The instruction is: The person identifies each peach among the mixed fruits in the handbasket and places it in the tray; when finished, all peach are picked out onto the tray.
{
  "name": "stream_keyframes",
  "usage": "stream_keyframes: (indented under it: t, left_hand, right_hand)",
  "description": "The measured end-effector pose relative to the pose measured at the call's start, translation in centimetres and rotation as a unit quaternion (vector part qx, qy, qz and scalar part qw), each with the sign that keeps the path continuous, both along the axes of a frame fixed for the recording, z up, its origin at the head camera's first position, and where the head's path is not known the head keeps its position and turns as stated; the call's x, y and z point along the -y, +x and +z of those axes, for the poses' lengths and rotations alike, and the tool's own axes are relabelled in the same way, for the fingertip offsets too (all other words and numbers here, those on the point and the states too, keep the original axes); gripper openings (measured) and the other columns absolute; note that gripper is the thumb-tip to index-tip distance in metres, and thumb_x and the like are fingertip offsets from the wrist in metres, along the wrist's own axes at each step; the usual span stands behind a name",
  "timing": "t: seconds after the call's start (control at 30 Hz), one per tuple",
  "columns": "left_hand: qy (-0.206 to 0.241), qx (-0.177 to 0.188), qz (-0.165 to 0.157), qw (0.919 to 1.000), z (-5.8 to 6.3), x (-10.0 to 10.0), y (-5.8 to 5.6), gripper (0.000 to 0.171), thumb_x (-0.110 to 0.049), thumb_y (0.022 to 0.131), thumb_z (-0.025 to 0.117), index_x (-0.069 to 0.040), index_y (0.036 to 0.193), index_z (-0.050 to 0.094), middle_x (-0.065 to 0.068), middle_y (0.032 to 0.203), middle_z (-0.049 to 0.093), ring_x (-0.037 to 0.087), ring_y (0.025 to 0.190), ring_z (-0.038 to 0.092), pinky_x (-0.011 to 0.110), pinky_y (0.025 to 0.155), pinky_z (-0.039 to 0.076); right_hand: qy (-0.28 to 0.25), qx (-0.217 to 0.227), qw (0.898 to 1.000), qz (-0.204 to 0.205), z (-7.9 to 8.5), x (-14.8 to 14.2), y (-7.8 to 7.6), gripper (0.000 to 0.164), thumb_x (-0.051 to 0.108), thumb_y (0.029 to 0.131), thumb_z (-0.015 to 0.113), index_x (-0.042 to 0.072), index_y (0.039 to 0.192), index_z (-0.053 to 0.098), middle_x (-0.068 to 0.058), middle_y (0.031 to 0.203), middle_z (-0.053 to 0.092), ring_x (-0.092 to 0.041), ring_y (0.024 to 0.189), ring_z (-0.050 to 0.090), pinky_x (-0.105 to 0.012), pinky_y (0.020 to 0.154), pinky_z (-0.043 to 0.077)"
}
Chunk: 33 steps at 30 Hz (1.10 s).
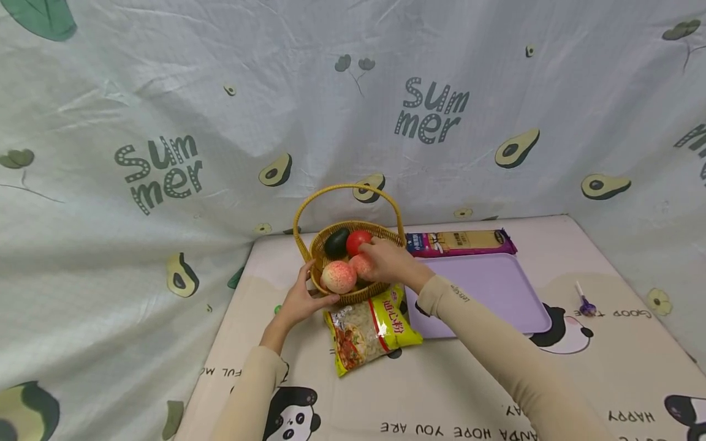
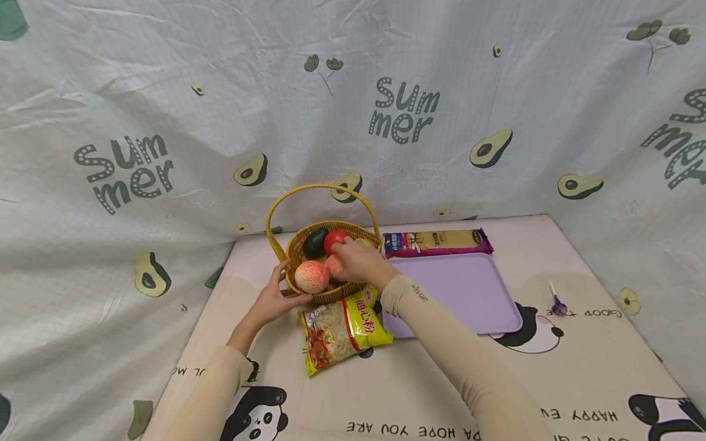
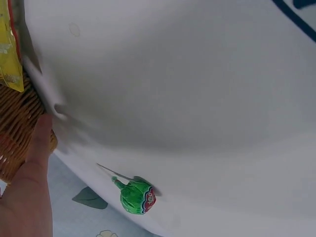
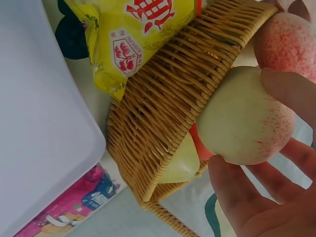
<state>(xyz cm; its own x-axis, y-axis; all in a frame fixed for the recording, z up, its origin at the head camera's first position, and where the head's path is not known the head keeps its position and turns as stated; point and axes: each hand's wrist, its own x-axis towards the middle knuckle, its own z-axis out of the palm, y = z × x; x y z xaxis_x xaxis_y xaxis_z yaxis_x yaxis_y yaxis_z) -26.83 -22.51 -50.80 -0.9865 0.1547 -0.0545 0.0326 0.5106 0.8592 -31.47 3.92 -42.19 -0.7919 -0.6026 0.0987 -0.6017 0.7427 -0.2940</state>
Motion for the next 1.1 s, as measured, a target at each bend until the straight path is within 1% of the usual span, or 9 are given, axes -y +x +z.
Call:
stream_keyframes:
  t: [0.2,0.4,0.5,0.63,0.7,0.83,0.93,1.03,1.1]
  left_hand:
    - [-0.01,0.0,0.0,0.9999,0.0,0.0,0.1,0.113,-0.034,0.086,0.088,-0.023,0.167,0.01,0.028,0.167,0.025,0.047,0.134,0.059,0.06,0.113,0.045]
    - [-0.011,0.002,-0.001,0.9999,0.0,0.0,0.1,0.111,-0.035,0.087,0.087,-0.025,0.167,0.011,0.027,0.168,0.025,0.046,0.13,0.062,0.06,0.113,0.046]
    - [-0.011,0.001,0.002,0.9999,-0.1,0.0,-0.1,0.111,-0.035,0.087,0.086,-0.023,0.167,0.011,0.029,0.167,0.025,0.045,0.129,0.063,0.061,0.114,0.044]
    - [-0.012,0.004,0.005,0.9999,-0.1,0.0,-0.1,0.11,-0.036,0.088,0.086,-0.023,0.167,0.011,0.03,0.168,0.023,0.044,0.128,0.064,0.063,0.114,0.043]
    - [-0.014,0.006,0.005,0.9999,0.0,-0.1,-0.2,0.11,-0.036,0.088,0.086,-0.023,0.167,0.01,0.029,0.168,0.022,0.043,0.128,0.064,0.062,0.115,0.043]
    - [-0.011,0.006,0.003,0.9999,0.0,-0.1,-0.2,0.109,-0.036,0.089,0.085,-0.023,0.167,0.01,0.028,0.17,0.02,0.044,0.128,0.064,0.061,0.114,0.045]
    - [-0.007,0.006,0.003,1.0,-0.1,0.0,-0.2,0.109,-0.035,0.089,0.085,-0.023,0.167,0.01,0.028,0.17,0.019,0.045,0.128,0.064,0.061,0.112,0.045]
    - [-0.006,0.007,0.0,1.0,0.0,0.0,-0.1,0.11,-0.035,0.089,0.085,-0.024,0.167,0.009,0.028,0.17,0.018,0.045,0.128,0.064,0.06,0.112,0.047]
    - [-0.006,0.008,-0.001,0.9999,0.0,0.0,-0.1,0.111,-0.036,0.089,0.085,-0.024,0.168,0.008,0.027,0.171,0.018,0.044,0.129,0.064,0.06,0.112,0.047]
  right_hand:
    - [-0.014,0.011,1.0,-0.008,0.2,-0.6,0.1,0.049,0.028,0.089,0.082,0.009,0.131,0.065,-0.017,0.123,0.065,-0.029,0.105,0.067,-0.046,0.094,0.059]
    - [-0.034,0.034,0.998,-0.026,0.9,-1.9,0.3,0.055,0.031,0.091,0.08,0.008,0.138,0.062,-0.017,0.13,0.063,-0.03,0.108,0.066,-0.047,0.094,0.058]
    - [-0.056,0.047,0.997,-0.033,1.1,-2.9,0.1,0.06,0.032,0.092,0.079,0.007,0.142,0.059,-0.019,0.137,0.061,-0.032,0.113,0.066,-0.049,0.098,0.057]
    - [-0.093,0.057,0.993,-0.034,1.3,-4.6,-0.1,0.061,0.031,0.094,0.076,0.006,0.146,0.056,-0.018,0.139,0.063,-0.033,0.117,0.064,-0.049,0.099,0.056]
    - [-0.109,0.062,0.992,-0.034,1.4,-5.6,-0.1,0.061,0.031,0.095,0.074,0.005,0.147,0.055,-0.017,0.136,0.065,-0.032,0.116,0.064,-0.05,0.097,0.056]
    - [-0.127,0.072,0.988,-0.041,1.6,-7.4,0.2,0.063,0.032,0.097,0.073,0.003,0.149,0.053,-0.018,0.141,0.064,-0.033,0.121,0.064,-0.052,0.102,0.054]
    - [-0.129,0.073,0.988,-0.053,1.5,-8.6,0.4,0.06,0.035,0.097,0.073,0.005,0.146,0.056,-0.016,0.135,0.067,-0.03,0.112,0.066,-0.049,0.095,0.056]
    - [-0.126,0.074,0.988,-0.057,1.2,-9.9,1.0,0.056,0.035,0.096,0.075,0.007,0.142,0.059,-0.012,0.12,0.071,-0.024,0.095,0.064,-0.04,0.081,0.056]
    - [-0.126,0.079,0.987,-0.054,0.8,-10.6,1.5,0.054,0.033,0.094,0.076,0.008,0.139,0.06,-0.01,0.112,0.071,-0.022,0.089,0.061,-0.036,0.075,0.053]
